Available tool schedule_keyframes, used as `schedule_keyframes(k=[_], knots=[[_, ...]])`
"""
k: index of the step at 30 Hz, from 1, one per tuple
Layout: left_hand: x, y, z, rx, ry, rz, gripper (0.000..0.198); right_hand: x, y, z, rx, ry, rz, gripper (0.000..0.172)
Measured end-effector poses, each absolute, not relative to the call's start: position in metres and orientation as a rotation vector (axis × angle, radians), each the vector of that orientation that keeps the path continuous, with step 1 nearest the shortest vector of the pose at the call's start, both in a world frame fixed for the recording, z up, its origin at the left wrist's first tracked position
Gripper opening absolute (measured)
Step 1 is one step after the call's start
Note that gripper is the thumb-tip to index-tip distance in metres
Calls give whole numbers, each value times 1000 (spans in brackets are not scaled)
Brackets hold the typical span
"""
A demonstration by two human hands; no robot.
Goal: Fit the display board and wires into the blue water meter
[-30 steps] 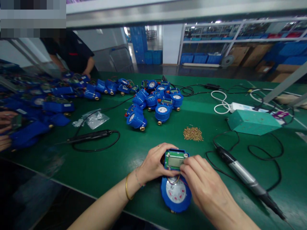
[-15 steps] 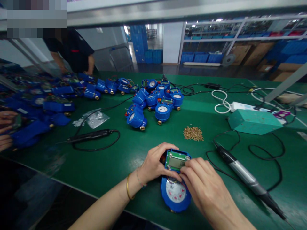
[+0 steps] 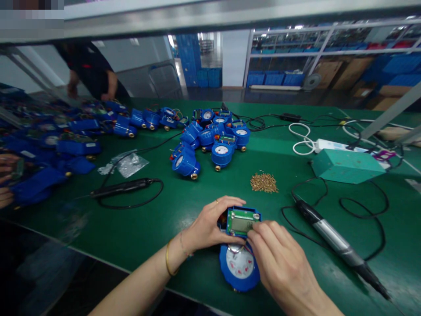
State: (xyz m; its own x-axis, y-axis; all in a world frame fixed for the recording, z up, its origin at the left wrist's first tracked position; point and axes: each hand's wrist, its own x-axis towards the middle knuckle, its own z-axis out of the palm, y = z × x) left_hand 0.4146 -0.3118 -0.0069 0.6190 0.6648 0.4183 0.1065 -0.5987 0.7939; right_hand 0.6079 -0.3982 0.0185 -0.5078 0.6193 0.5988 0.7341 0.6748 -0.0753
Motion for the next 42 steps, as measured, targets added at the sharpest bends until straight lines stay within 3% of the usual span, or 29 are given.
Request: schedule_keyframes(k=[19, 27, 34, 42], knots=[[419, -310, -2, 2089, 679, 1000, 71, 606, -396, 15, -1066, -2256, -249, 10], [422, -314, -9, 2071, 683, 1189, 71, 619, -395, 12, -1087, -2197, -145, 10], [424, -312, -14, 2127, 650, 1271, 72, 630, -398, 12, -1084, -2243, -143, 22], [423, -311, -12, 2130, 687, 1267, 73, 626, -397, 22, -1075, -2083, 75, 14]])
